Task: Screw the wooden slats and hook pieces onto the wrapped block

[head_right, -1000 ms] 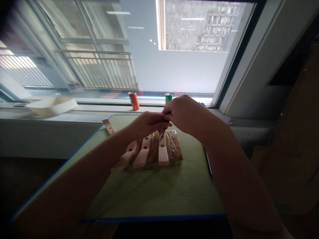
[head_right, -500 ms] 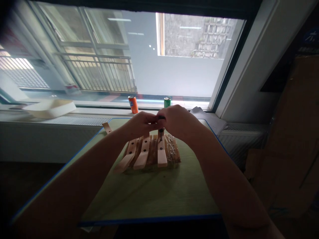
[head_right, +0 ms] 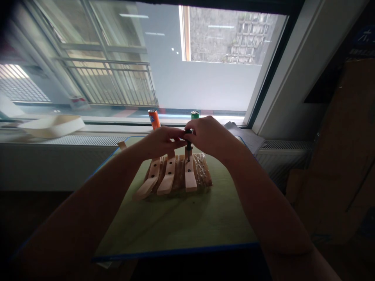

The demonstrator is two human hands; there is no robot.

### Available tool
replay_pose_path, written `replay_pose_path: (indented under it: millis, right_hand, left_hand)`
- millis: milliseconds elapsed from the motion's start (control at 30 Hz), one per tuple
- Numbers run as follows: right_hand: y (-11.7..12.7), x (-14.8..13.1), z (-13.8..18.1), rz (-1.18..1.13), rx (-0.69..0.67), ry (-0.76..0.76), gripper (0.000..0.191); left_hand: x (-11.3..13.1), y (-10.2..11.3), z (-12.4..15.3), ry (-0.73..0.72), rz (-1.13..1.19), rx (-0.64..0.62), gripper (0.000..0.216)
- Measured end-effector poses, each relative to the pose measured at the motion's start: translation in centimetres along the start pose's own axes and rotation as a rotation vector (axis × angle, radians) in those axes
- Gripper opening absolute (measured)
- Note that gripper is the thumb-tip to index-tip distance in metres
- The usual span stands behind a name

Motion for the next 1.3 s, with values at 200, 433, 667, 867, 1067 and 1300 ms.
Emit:
replay_pose_path:
  millis: [200,433,667,867,1067,1300]
  right_hand:
    - [-0.1,0.3,0.0,0.077,0.019,-0.044,0.038]
    - [-0.1,0.1,0.2,0.002,0.005,0.042,0.032]
    - [-0.6,2.6,-0.4,0.125,-0.064,0.003,0.049]
    - [-0.7,2.6,-0.3,0.144,-0.071,0.011,0.051]
    - [0.9,-0.2,0.7,0.055,-0.007,0.118,0.046]
    - [1.4,-0.2,1.5,0.1,-0.132,0.099,0.041]
  left_hand:
    - [-0.7,-0.4,-0.1,0.051,-0.04,0.111,0.026]
    - [-0.4,-1.7,-0.2,0.013,0.032,-0.093,0.023]
    - [-1.5,-1.6,-0.1,0.067,0.173,0.081,0.031]
    - [-1.4,-1.5,-0.1,0.063,0.0,0.087,0.024]
    - [0.3,-1.5,-0.1,0.05,-0.007,0.105,0.027]
    - [0.9,-2.7,0.0,0.007,0.029,-0.131,0.026]
Point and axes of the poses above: each hand's wrist, its own z-axis away from the middle knuckle, its own y-axis out of the back of the hand, x = y × z, the point moved 2 cm from there along -z, towards the middle knuckle, and after that the axes turned 4 degrees about z, right-handed, at the moved point
